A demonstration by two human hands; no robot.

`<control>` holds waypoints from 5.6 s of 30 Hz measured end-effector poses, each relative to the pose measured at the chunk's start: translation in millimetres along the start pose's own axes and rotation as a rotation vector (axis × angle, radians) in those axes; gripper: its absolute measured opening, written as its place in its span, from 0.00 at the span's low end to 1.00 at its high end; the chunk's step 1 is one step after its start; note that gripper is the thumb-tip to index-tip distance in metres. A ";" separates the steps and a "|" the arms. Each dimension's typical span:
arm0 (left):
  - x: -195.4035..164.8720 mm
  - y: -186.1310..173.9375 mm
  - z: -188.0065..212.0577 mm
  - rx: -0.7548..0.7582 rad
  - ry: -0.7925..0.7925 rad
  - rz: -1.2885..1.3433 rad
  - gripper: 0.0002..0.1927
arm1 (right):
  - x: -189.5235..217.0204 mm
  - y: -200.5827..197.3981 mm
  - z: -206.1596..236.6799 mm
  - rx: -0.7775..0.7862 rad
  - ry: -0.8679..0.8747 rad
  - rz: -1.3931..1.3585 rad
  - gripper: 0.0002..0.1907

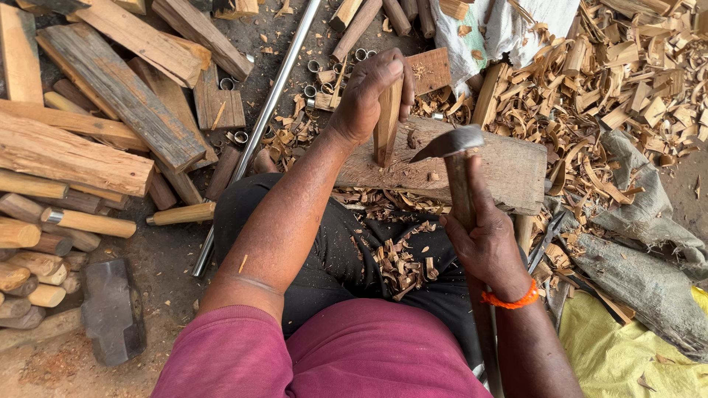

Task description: The person carves a small wooden piece using a chisel and hammer while seated on the ground. They repeatedly strike the chisel to shape the wood, occasionally rotating the piece to work different sides.

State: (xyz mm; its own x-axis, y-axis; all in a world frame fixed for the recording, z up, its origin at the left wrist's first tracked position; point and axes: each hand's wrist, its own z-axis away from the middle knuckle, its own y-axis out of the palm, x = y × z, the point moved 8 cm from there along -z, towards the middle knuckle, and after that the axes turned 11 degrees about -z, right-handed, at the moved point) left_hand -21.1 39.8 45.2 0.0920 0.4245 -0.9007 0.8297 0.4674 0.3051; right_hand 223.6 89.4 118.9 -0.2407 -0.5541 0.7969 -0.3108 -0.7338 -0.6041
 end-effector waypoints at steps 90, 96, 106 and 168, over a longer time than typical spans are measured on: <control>-11.7 -88.6 -4.0 -0.535 -0.063 0.346 0.24 | -28.9 21.7 6.4 -0.012 0.135 -0.105 0.47; -18.5 -108.6 2.4 -0.701 0.059 0.442 0.25 | -29.2 23.1 5.1 -0.001 0.146 -0.147 0.48; -21.4 -109.0 -0.5 -0.650 0.075 0.410 0.30 | -34.3 25.1 4.3 -0.008 0.187 -0.157 0.49; -6.1 30.2 7.0 0.133 0.052 -0.016 0.12 | 121.2 -61.6 13.0 -0.190 -0.020 -0.520 0.51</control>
State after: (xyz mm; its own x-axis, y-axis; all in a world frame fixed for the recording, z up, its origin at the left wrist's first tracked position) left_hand 7.3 46.0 57.8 0.0523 0.4590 -0.8869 0.8967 0.3694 0.2440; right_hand 225.5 62.4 252.8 0.0055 -0.1465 0.9892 -0.5453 -0.8296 -0.1198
